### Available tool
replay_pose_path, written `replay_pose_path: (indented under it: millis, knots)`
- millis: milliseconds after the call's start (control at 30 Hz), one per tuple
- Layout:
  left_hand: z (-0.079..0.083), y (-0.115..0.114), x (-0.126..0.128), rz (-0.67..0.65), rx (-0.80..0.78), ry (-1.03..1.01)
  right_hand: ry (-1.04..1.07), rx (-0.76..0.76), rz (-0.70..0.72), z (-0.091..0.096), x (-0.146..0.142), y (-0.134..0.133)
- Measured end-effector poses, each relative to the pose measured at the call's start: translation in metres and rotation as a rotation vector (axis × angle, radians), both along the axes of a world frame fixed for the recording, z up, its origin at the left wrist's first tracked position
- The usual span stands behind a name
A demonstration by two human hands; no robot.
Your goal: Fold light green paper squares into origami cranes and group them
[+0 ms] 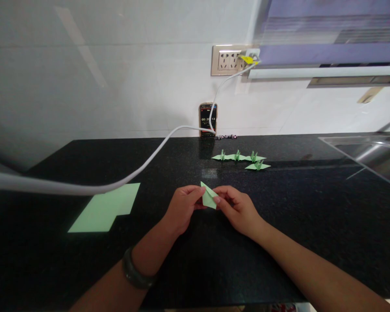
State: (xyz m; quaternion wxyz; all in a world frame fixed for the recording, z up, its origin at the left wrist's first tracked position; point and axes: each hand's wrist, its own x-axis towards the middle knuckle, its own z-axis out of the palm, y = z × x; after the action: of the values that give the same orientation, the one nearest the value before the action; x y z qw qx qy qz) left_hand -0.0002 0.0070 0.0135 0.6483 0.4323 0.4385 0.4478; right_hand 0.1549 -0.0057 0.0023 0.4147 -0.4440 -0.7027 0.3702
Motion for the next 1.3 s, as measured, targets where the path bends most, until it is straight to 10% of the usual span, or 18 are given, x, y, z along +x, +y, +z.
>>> replay_pose_path:
  millis: [433, 1300]
  knots:
    - [-0.0007, -0.0054, 0.0045, -0.163, 0.187, 0.102, -0.165, 0.186, -0.189, 0.0001, 0.002, -0.0004]
    - [-0.007, -0.0058, 0.0059, -0.033, 0.374, 0.187, 0.356, -0.267, -0.196, 0.0017, -0.0041, 0.004]
